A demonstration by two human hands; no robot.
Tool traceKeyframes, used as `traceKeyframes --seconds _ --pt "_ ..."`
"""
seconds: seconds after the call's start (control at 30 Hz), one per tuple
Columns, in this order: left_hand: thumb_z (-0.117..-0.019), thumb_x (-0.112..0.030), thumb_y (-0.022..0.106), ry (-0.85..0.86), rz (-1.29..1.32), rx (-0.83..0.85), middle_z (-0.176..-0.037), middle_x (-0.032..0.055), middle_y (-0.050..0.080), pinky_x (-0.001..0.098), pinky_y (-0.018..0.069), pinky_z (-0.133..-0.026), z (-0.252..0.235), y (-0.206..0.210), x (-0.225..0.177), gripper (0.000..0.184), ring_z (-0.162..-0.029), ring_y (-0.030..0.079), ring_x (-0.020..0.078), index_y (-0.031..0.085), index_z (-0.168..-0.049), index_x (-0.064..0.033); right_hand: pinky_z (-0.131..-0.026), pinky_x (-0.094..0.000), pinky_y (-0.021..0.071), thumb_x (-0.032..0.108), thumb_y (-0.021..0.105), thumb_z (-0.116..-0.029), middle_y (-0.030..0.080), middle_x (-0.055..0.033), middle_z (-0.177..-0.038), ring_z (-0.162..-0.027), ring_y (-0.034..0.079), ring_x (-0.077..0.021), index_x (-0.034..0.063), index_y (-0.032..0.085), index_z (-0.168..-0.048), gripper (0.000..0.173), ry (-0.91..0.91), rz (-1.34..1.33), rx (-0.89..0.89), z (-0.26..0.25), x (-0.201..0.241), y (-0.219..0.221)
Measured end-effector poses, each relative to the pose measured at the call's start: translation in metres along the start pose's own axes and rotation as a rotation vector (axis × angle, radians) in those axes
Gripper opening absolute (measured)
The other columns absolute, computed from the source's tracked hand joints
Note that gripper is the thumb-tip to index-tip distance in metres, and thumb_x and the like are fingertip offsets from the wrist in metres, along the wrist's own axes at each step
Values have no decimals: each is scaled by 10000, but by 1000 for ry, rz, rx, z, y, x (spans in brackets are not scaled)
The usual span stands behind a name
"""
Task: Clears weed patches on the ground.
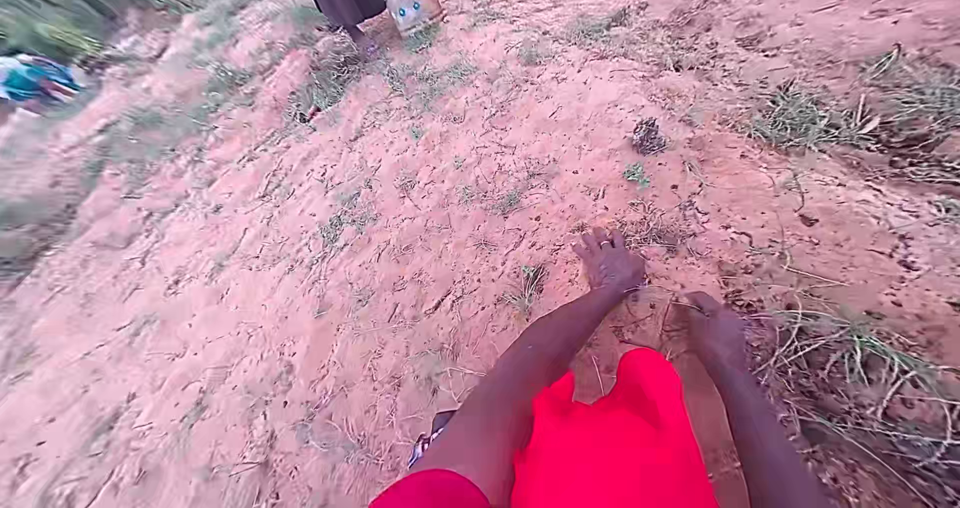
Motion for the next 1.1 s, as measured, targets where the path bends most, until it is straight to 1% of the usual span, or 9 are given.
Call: traceKeyframes --seconds 0.1,0.17,0.37,0.6,0.7,0.8,0.9,1.03,1.1 --pt "-1019 -538 441 4 58 14 -1692 218 187 737 51 -1197 1 1 2 734 -1556 122 475 297 -1624 -148 -929 -693 432 102 514 -1057 632 -364 -1126 -1080 609 -508 -95 613 -1218 273 54 -56 -36 6 -11 4" --pt "-1022 -526 447 8 68 18 -1692 223 180 742 57 -1195 1 1 1 732 -1560 118 467 294 -1624 -138 -1051 -676 402 157 462 -1090 598 -378 -1288 -1233 575 -518 -102 549 -1367 389 128 -38 -24 18 -6 4" --pt "-1031 -526 438 5 71 21 -1694 225 169 736 67 -1198 2 3 2 736 -1559 112 470 279 -1628 -125 -1109 -557 406 130 430 -1077 588 -341 -1351 -1285 574 -438 -108 522 -1390 404 257 -105 -162 60 -3 10" --pt "-1030 -552 414 7 20 -24 -1686 208 217 734 70 -1195 0 -3 4 717 -1555 141 467 315 -1619 -155 -1088 -627 401 115 466 -1083 597 -393 -1304 -1255 575 -528 -138 544 -1366 387 314 -114 -266 100 6 14" --pt "-1025 -587 408 8 -35 -46 -1666 225 251 742 96 -1180 0 1 3 726 -1541 177 468 355 -1591 -136 -1097 -551 427 89 535 -1030 604 -331 -1340 -1264 589 -446 -106 517 -1423 439 341 -222 -188 127 -4 25" --pt "-1009 -664 361 18 -92 -45 -1669 237 241 752 82 -1176 -6 10 3 809 -1548 144 482 313 -1612 -126 -1044 -548 479 33 509 -999 670 -321 -1245 -1169 664 -439 -127 594 -1333 380 150 -239 -179 158 -2 33" --pt "-995 -699 352 41 -100 -81 -1655 229 283 761 128 -1157 -5 8 3 837 -1535 195 479 320 -1607 -129 -908 -605 521 45 529 -993 722 -289 -1072 -1002 709 -444 -96 655 -1248 317 93 -265 -159 176 13 24" --pt "-1027 -646 356 84 -1 -139 -1687 197 216 753 144 -1164 -1 4 4 767 -1549 209 428 256 -1633 -187 -763 -501 542 39 525 -1004 699 -176 -837 -789 690 -306 -73 680 -1054 198 -31 -440 -349 197 23 -27" --pt "-1054 -593 359 100 83 -141 -1703 178 170 736 115 -1183 5 1 -2 708 -1569 151 404 251 -1636 -205 -674 -453 533 56 508 -1045 657 -128 -781 -698 645 -242 -50 639 -1060 169 -50 -490 -502 206 15 -70"
Point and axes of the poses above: each hand's wrist, its own z-axis away from the middle knuckle, its own y-axis out of the palm, x = y × z, the point moved 4 cm from there along -z, towards the middle knuckle
